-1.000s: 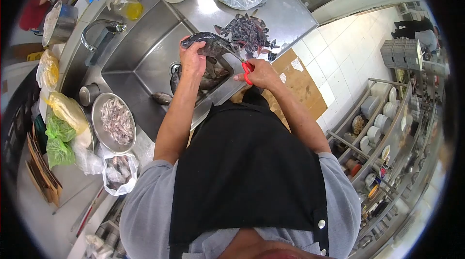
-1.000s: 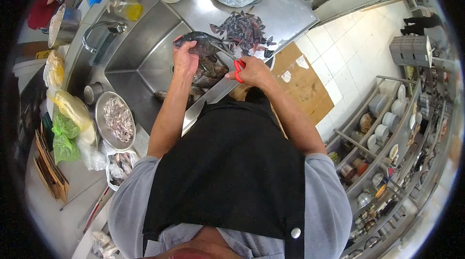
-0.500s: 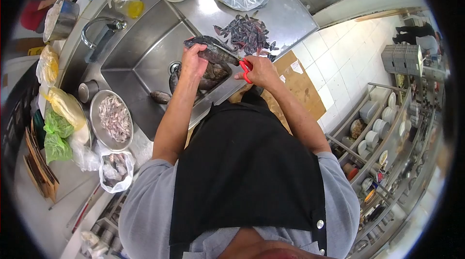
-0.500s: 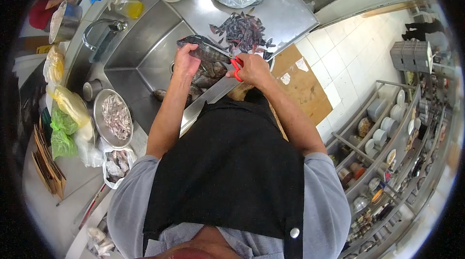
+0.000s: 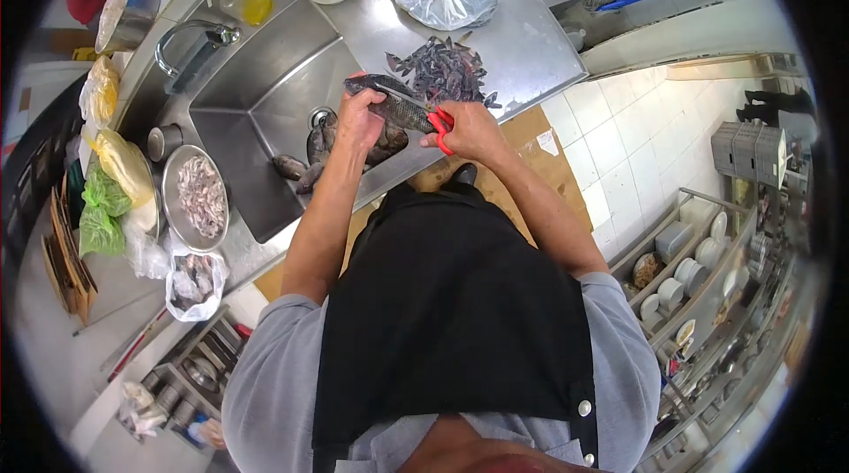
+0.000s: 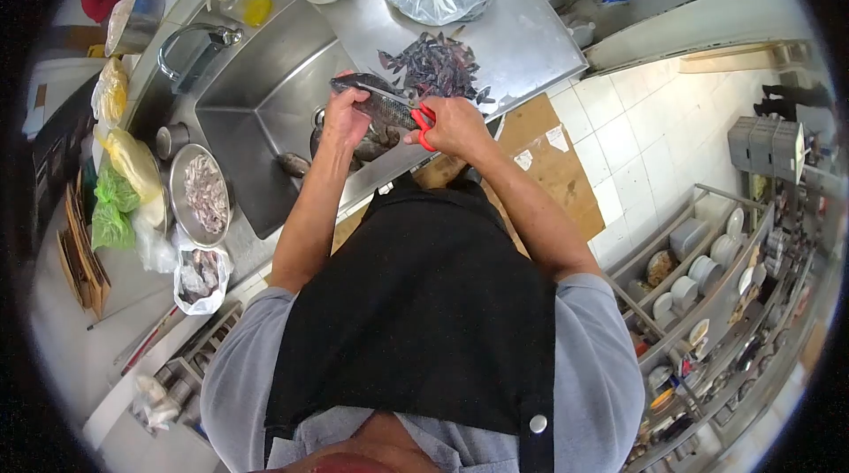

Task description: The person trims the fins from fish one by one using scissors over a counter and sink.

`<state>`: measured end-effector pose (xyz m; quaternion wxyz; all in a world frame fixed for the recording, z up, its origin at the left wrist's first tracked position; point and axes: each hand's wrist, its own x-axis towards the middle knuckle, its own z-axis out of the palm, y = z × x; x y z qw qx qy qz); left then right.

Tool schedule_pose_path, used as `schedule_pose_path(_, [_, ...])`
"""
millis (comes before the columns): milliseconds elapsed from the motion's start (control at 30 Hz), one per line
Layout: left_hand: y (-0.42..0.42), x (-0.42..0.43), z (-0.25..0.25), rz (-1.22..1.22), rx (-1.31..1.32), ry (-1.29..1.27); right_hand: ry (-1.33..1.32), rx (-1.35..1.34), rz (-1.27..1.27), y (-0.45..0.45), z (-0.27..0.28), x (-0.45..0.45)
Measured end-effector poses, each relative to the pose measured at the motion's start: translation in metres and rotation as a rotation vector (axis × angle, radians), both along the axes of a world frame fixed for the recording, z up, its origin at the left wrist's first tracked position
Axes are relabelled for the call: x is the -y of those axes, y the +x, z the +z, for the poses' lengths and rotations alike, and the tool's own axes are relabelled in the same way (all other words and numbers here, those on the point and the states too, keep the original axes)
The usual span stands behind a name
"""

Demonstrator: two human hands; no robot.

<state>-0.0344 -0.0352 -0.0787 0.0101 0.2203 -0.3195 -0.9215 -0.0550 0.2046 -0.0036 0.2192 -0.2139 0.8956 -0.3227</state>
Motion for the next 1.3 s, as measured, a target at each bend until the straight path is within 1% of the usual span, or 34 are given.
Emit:
schedule_pose_path(33, [-0.001,-0.005,0.002,0.007,-0.018,-0.026,-0.034,-0.014,0.001,-0.002,-0.001,-0.004])
schedule_pose_path(133, [-0.001,-0.027,0.014,0.026,0.007,-0.032,-0.024,-0.039,0.029,-0.013,0.002,-0.01])
schedule_pose_path(267, [-0.003,-0.04,0.014,0.073,0.021,-0.035,-0.042,0.003,0.044,-0.022,-0.002,-0.022])
schedule_pose_path(333, [-0.006,-0.046,0.01,0.033,0.005,-0.167,-0.062,-0.019,0.076,-0.03,0.0,-0.025])
schedule_pose_path(367, [-0.004,-0.05,0.009,0.043,0.005,-0.168,-0.081,-0.039,0.098,-0.034,0.001,-0.027])
schedule_pose_path(433, [-0.004,-0.057,0.019,0.074,0.058,-0.049,-0.066,-0.029,0.124,-0.041,-0.001,-0.033])
schedule_pose_path(500, [-0.006,-0.06,0.016,0.066,0.045,-0.042,-0.044,-0.023,0.145,-0.048,-0.003,-0.04])
schedule_pose_path(567, [-0.005,-0.063,0.011,0.059,0.037,-0.033,-0.076,-0.009,0.169,-0.052,-0.006,-0.044])
schedule_pose_path(633, [-0.004,-0.067,0.009,0.011,0.072,-0.126,-0.065,-0.016,0.191,-0.058,0.001,-0.042])
schedule_pose_path(667, [-0.004,-0.065,0.007,0.018,0.072,-0.13,-0.054,-0.022,0.204,-0.059,0.004,-0.039])
schedule_pose_path(767, [-0.003,-0.06,0.004,-0.01,0.018,-0.072,-0.006,0.03,0.197,-0.058,0.002,-0.036])
schedule_pose_path(833, [-0.003,-0.062,0.013,-0.014,0.057,-0.152,-0.036,0.003,0.208,-0.058,-0.006,-0.038])
schedule_pose_path(867, [-0.002,-0.064,0.016,-0.005,0.057,-0.152,-0.065,-0.022,0.209,-0.059,-0.009,-0.038])
schedule_pose_path(933, [-0.001,-0.067,0.019,-0.049,0.145,-0.196,-0.095,-0.039,0.223,-0.06,-0.01,-0.036])
schedule_pose_path(1000, [-0.001,-0.063,0.018,-0.066,0.139,-0.193,-0.13,-0.055,0.233,-0.061,-0.011,-0.033])
schedule_pose_path(1067, [-0.002,-0.06,0.015,-0.084,0.137,-0.187,-0.111,0.034,0.232,-0.059,-0.012,-0.037])
schedule_pose_path(1133, [-0.006,-0.06,0.014,-0.154,0.165,-0.23,-0.104,0.064,0.215,-0.057,-0.021,-0.041])
schedule_pose_path(1167, [-0.006,-0.058,0.015,-0.152,0.169,-0.231,-0.094,0.092,0.192,-0.055,-0.027,-0.045])
schedule_pose_path(1267, [-0.007,-0.048,0.027,-0.113,0.326,-0.317,-0.045,0.145,0.162,-0.047,-0.046,-0.056])
schedule_pose_path(1300, [-0.004,-0.032,0.017,-0.119,0.332,-0.319,-0.045,0.151,0.166,-0.046,-0.056,-0.061])
